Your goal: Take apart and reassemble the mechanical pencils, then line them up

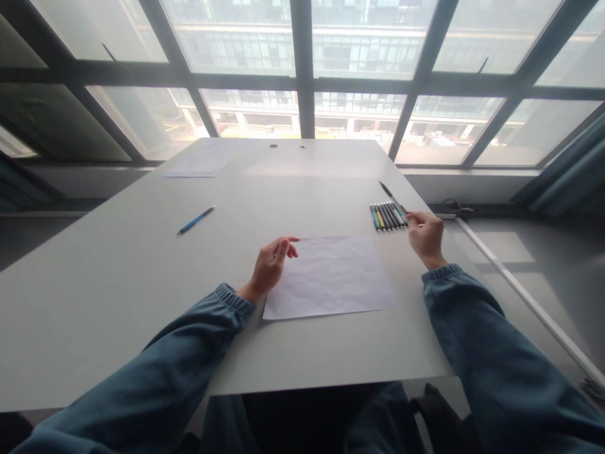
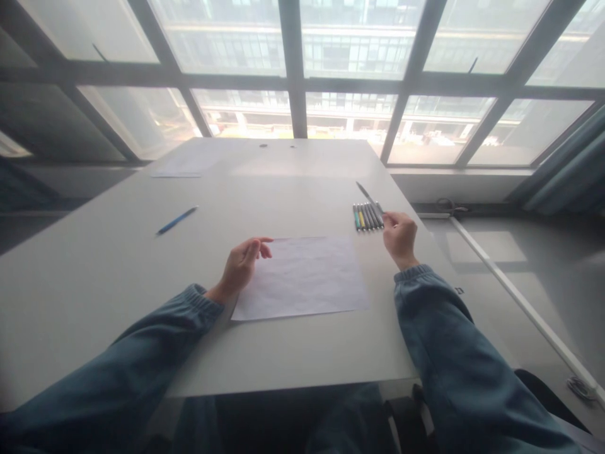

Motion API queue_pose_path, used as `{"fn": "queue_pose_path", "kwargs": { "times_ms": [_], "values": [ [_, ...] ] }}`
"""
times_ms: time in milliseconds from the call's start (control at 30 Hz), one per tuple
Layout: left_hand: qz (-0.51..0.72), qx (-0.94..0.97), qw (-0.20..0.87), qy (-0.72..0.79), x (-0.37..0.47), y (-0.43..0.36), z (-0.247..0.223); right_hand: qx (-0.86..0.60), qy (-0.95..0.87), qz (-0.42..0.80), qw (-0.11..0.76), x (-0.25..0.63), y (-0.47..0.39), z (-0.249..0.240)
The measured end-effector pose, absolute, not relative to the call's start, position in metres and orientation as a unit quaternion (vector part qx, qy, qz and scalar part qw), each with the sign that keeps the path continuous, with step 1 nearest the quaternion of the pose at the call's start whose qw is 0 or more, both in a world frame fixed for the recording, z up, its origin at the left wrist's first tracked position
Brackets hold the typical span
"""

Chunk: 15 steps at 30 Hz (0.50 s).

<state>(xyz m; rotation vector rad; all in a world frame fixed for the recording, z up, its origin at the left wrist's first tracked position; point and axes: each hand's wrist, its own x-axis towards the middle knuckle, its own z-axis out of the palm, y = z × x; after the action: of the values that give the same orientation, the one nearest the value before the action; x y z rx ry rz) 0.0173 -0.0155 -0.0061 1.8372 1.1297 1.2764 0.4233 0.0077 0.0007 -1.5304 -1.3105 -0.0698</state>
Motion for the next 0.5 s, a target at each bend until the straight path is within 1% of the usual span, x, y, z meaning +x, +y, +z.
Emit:
{"fn": "queue_pose_path", "kwargs": {
  "times_ms": [67, 267, 367, 500],
  "values": [
    [0.479, 0.697, 0.309, 0.434, 0.019, -0.015, -0.007, -0.695, -0.49, -0.033, 0.524, 0.451, 0.021, -0.007],
    [0.466, 0.701, 0.306, 0.446, 0.021, -0.014, -0.006, -0.827, -0.393, -0.003, 0.403, 0.485, 0.043, -0.022],
    [0.466, 0.698, 0.303, 0.45, 0.021, -0.013, -0.005, -0.862, -0.367, 0.009, 0.349, 0.486, 0.05, -0.024],
    [0.46, 0.699, 0.303, 0.456, 0.022, -0.011, -0.006, -0.874, -0.368, 0.014, 0.317, 0.486, 0.059, -0.025]
  ]
}}
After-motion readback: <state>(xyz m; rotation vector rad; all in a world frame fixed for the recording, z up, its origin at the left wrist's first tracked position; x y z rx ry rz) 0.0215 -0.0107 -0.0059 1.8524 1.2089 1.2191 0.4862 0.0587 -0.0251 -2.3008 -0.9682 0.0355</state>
